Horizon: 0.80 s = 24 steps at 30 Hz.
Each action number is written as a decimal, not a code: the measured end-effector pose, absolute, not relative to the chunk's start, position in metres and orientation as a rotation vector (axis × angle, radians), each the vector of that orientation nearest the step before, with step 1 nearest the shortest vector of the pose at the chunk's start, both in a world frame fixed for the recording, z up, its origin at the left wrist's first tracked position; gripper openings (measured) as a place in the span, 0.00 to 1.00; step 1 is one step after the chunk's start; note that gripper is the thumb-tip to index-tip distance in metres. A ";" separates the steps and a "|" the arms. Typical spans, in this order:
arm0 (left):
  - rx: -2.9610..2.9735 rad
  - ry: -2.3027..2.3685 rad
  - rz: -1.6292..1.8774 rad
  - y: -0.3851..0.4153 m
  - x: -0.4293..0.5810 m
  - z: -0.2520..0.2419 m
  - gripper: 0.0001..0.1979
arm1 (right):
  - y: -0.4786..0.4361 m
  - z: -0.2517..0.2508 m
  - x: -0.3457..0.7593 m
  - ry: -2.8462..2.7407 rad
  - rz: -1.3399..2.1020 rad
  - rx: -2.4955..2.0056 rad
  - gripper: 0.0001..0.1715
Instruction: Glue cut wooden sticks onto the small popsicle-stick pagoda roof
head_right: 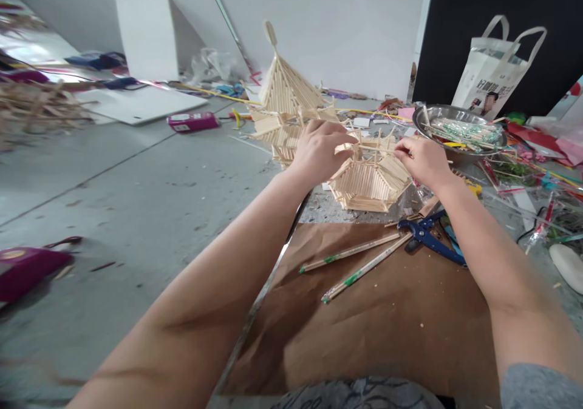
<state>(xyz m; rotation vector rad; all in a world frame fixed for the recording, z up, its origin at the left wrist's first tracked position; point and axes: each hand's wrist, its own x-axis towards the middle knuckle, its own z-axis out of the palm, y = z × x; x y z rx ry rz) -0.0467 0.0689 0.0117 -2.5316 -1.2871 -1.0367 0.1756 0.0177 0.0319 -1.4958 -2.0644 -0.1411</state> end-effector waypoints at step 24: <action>-2.596 -1.246 -1.024 0.075 -0.044 0.019 0.05 | 0.024 0.022 0.148 -2.096 -0.228 -1.534 0.12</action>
